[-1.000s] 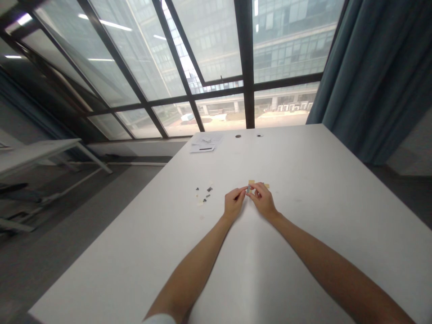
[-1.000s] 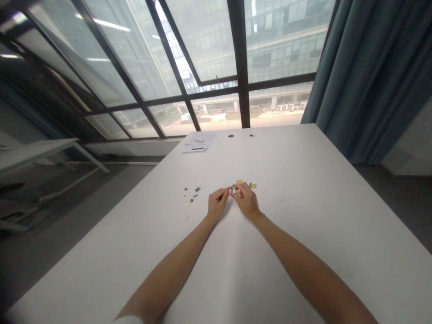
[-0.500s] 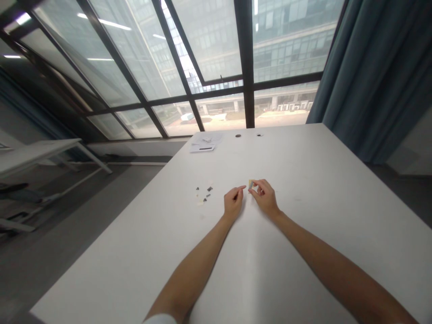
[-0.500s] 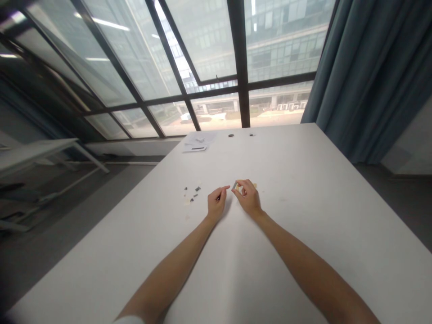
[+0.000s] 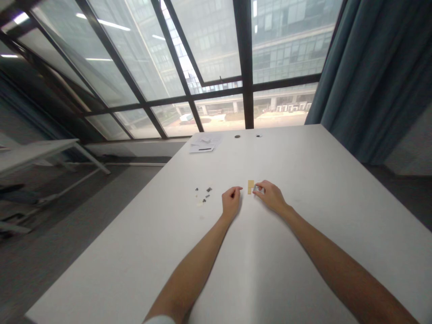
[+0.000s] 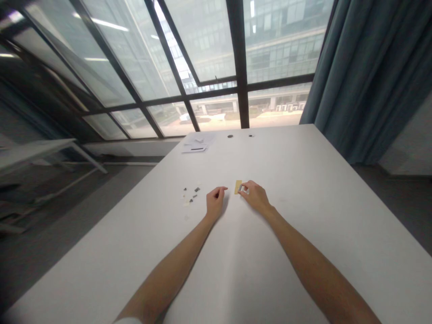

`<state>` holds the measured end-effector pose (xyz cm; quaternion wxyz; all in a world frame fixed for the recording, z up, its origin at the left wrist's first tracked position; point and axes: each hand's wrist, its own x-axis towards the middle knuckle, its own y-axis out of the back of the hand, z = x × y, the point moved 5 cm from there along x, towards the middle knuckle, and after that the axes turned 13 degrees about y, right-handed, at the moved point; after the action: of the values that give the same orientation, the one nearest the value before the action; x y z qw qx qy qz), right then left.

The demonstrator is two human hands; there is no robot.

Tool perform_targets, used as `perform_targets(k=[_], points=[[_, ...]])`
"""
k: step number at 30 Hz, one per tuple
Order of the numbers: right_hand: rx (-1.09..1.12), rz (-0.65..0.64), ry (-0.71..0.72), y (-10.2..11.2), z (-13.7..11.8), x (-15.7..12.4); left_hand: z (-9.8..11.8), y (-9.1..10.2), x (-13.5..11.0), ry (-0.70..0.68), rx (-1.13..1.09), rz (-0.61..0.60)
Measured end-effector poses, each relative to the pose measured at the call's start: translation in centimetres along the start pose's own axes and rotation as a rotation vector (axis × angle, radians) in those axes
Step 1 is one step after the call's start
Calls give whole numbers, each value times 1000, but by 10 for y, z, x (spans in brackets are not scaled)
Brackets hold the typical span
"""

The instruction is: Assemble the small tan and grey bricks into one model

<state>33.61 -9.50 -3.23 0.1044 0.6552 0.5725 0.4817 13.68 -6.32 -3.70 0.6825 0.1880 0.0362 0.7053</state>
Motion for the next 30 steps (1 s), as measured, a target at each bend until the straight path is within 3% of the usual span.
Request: perform_targets(k=[5, 11, 23, 30], points=[[-136, -219, -65, -13, -4, -6, 0, -1, 1, 18, -9, -15], [-207, -350, -120, -18, -5, -7, -1, -2, 1, 36, 4, -40], [-320, -370, -214, -17, -12, -11, -1, -6, 2, 46, 36, -94], [-292, -316, -220, -18, -10, -11, -1, -8, 2, 45, 41, -101]])
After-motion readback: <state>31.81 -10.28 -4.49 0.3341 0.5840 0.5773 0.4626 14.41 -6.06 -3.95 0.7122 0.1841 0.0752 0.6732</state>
